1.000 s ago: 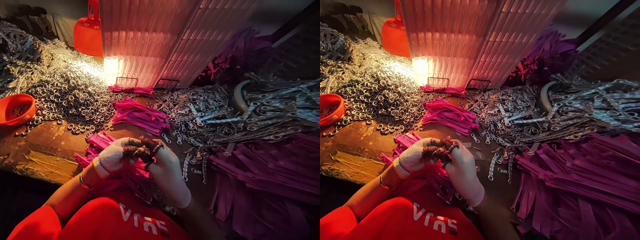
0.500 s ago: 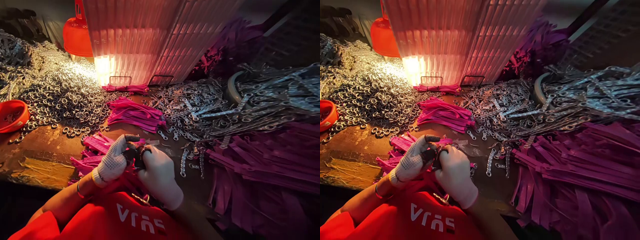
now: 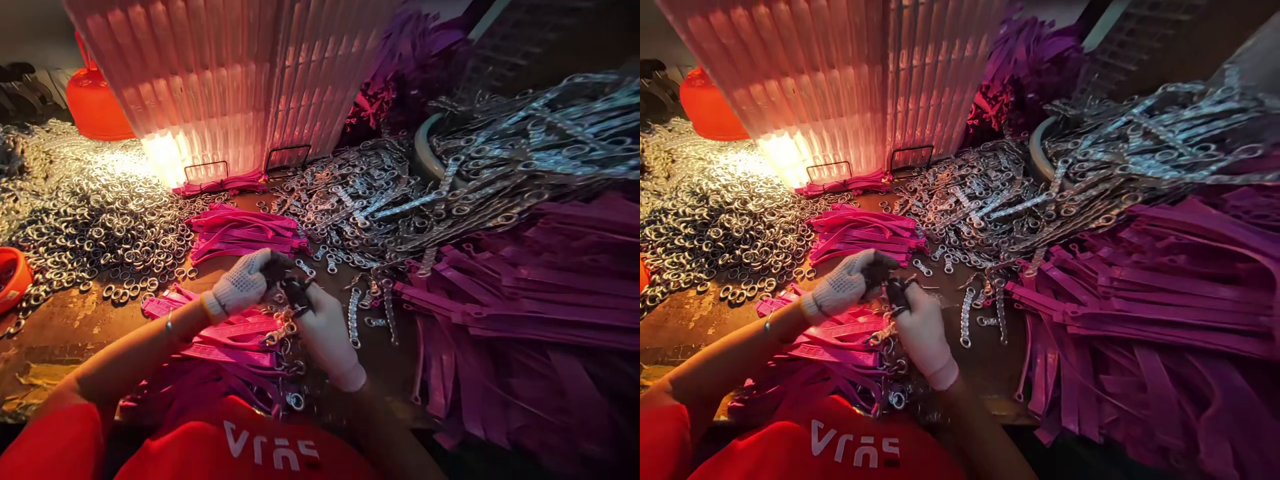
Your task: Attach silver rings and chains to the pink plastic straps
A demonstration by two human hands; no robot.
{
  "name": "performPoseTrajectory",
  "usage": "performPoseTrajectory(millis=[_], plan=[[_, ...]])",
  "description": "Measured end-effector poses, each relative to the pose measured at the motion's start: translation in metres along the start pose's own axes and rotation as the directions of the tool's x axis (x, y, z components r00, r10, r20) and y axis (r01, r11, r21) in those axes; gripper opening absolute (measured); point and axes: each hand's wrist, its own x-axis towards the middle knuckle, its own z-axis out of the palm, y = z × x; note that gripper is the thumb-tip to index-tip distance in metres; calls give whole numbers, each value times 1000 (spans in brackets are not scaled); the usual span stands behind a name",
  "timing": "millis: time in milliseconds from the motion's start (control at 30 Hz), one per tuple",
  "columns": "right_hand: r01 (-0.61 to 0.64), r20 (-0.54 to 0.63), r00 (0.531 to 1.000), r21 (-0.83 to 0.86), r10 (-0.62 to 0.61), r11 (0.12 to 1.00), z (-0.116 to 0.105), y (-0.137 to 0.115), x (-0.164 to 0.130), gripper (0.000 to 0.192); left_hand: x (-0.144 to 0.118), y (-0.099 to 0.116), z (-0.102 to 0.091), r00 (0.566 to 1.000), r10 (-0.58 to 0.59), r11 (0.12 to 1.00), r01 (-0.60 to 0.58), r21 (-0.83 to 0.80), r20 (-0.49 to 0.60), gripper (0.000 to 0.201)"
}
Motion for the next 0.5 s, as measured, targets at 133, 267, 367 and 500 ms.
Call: performPoseTrajectory(millis=[133, 267, 367, 500], plan=[[-40, -304, 951, 50, 53, 998, -20, 29, -1, 27, 68, -30, 2, 986, -2, 776, -105, 621, 170, 17], [-100, -317, 942, 50, 111, 994, -32, 53, -12, 28, 96, -47, 14, 981, -62, 666, -98, 740, 186, 24], [-85, -265, 960, 34, 91, 996, -32, 63, -17, 29, 97, -50, 21, 974, -72, 633, -122, 765, 215, 28], [-39, -142, 989, -48, 32, 998, -28, 61, -14, 34, 89, -41, 15, 969, -60, 664, -141, 734, 240, 23]])
